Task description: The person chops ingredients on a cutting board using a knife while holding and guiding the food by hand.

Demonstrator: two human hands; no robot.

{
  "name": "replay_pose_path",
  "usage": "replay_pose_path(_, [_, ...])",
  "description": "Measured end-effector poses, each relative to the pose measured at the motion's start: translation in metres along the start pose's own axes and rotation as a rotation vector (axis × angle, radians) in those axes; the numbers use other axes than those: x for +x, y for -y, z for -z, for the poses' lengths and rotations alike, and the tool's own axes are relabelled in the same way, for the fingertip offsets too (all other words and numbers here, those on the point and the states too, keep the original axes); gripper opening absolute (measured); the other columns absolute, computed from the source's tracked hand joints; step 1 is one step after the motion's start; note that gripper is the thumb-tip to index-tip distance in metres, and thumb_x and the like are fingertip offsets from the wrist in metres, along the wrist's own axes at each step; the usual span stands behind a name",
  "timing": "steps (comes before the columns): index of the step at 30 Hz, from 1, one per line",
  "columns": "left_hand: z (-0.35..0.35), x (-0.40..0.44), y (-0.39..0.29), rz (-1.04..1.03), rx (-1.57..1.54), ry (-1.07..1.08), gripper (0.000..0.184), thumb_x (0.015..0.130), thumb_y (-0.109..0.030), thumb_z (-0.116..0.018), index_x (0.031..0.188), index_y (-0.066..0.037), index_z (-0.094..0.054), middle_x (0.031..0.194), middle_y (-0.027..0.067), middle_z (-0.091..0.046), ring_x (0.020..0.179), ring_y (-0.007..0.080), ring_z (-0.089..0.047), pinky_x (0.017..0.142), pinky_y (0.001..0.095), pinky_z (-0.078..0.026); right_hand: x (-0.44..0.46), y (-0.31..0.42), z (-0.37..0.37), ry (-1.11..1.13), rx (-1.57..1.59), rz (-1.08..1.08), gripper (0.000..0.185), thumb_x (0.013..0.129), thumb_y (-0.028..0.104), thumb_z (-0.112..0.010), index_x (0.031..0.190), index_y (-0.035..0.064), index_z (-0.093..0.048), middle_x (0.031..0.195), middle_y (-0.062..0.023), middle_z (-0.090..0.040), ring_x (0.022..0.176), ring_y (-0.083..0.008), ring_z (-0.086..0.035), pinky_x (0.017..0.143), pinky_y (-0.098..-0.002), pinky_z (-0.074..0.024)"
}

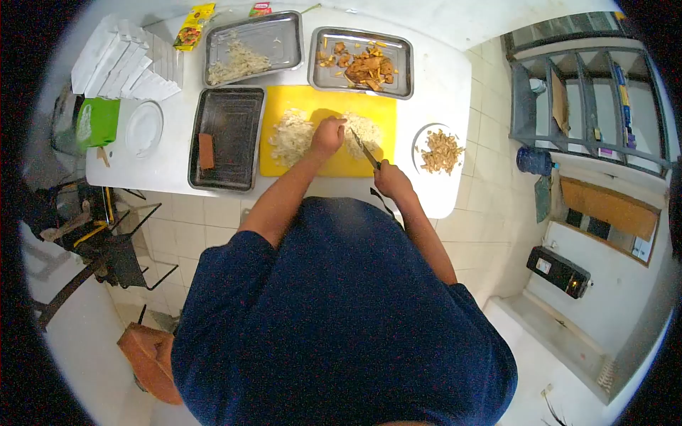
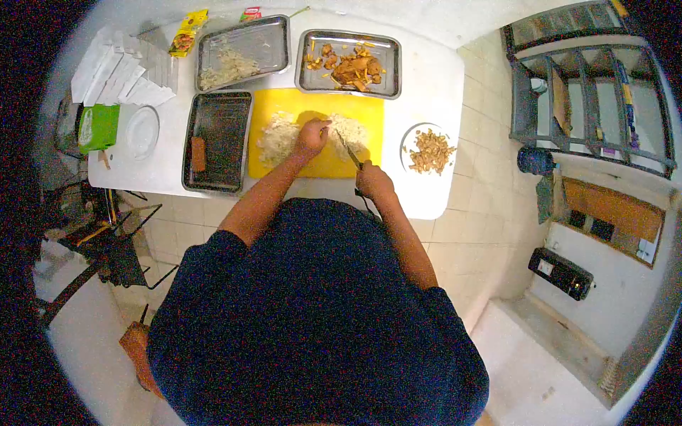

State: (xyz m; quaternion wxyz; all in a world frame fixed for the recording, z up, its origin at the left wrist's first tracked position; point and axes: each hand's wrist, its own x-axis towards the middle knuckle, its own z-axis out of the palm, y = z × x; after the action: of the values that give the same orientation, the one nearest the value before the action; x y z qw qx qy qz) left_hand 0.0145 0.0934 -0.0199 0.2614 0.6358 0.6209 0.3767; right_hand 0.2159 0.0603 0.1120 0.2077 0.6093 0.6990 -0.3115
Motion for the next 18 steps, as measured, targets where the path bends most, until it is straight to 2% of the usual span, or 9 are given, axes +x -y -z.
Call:
replay_pose_path(3, [-0.004, 0.015, 0.012, 0.062, 0.009, 0.124, 0.028, 0.081, -0.010, -0.056, 0.107, -0.003, -0.066, 0.093, 0.0248, -0.060, 0.092, 0.0403, -0.057, 0.085, 0.0449, -0.046, 0.003, 0.000, -0.009, 0.014, -0.005, -0.015, 0.031, 0.091, 0.025, -0.046, 0.103, -0.0038, -0.050, 0.092, -0.0275, -0.065, 0.087, -0.0421, -0.064, 0.076, -0.0496, -0.0516])
replay_pose_path(5, [-0.004, 0.019, 0.017, 0.029, 0.018, 0.136, 0.028, 0.081, -0.010, -0.056, 0.106, -0.004, -0.066, 0.091, 0.0242, -0.060, 0.090, 0.0401, -0.057, 0.083, 0.0452, -0.046, 0.006, 0.001, -0.015, 0.023, 0.025, -0.039, 0.031, 0.092, 0.024, -0.044, 0.103, -0.0044, -0.050, 0.092, -0.0284, -0.064, 0.087, -0.0423, -0.064, 0.076, -0.0494, -0.0518])
replay_pose_path(9, [-0.004, 0.026, 0.019, 0.032, 0.089, 0.224, 0.028, 0.081, -0.010, -0.055, 0.106, -0.006, -0.067, 0.092, 0.0223, -0.060, 0.089, 0.0398, -0.058, 0.083, 0.0458, -0.046, 0.036, -0.032, -0.072, 0.012, 0.203, -0.031, 0.028, 0.093, 0.020, -0.040, 0.105, -0.0047, -0.043, 0.093, -0.0316, -0.063, 0.086, -0.0460, -0.063, 0.073, -0.0532, -0.0503])
replay_pose_path(10, [-0.007, 0.028, 0.022, 0.021, 0.074, 0.232, 0.026, 0.081, -0.010, -0.056, 0.104, -0.007, -0.068, 0.092, 0.0217, -0.061, 0.089, 0.0396, -0.058, 0.083, 0.0459, -0.046, 0.040, -0.037, -0.078, 0.005, 0.206, -0.036, 0.026, 0.093, 0.019, -0.039, 0.106, -0.0035, -0.040, 0.091, -0.0316, -0.063, 0.086, -0.0473, -0.062, 0.072, -0.0549, -0.0491])
replay_pose_path(13, [-0.011, 0.024, 0.026, 0.001, 0.054, 0.235, 0.023, 0.080, -0.010, -0.055, 0.098, -0.008, -0.069, 0.092, 0.0204, -0.062, 0.089, 0.0390, -0.058, 0.083, 0.0459, -0.047, 0.037, -0.043, -0.078, -0.003, 0.213, -0.020, 0.031, 0.095, 0.023, -0.046, 0.106, -0.0057, -0.041, 0.092, -0.0333, -0.061, 0.089, -0.0463, -0.061, 0.077, -0.0509, -0.0490])
replay_pose_path(18, [-0.012, 0.030, 0.028, -0.019, 0.080, 0.205, 0.016, 0.076, -0.011, -0.053, 0.083, -0.006, -0.067, 0.088, 0.0189, -0.061, 0.088, 0.0389, -0.058, 0.079, 0.0475, -0.046, 0.029, -0.035, -0.062, 0.021, 0.127, -0.058, 0.032, 0.094, 0.028, -0.047, 0.107, -0.0011, -0.043, 0.090, -0.0288, -0.063, 0.085, -0.0451, -0.062, 0.074, -0.0513, -0.0489])
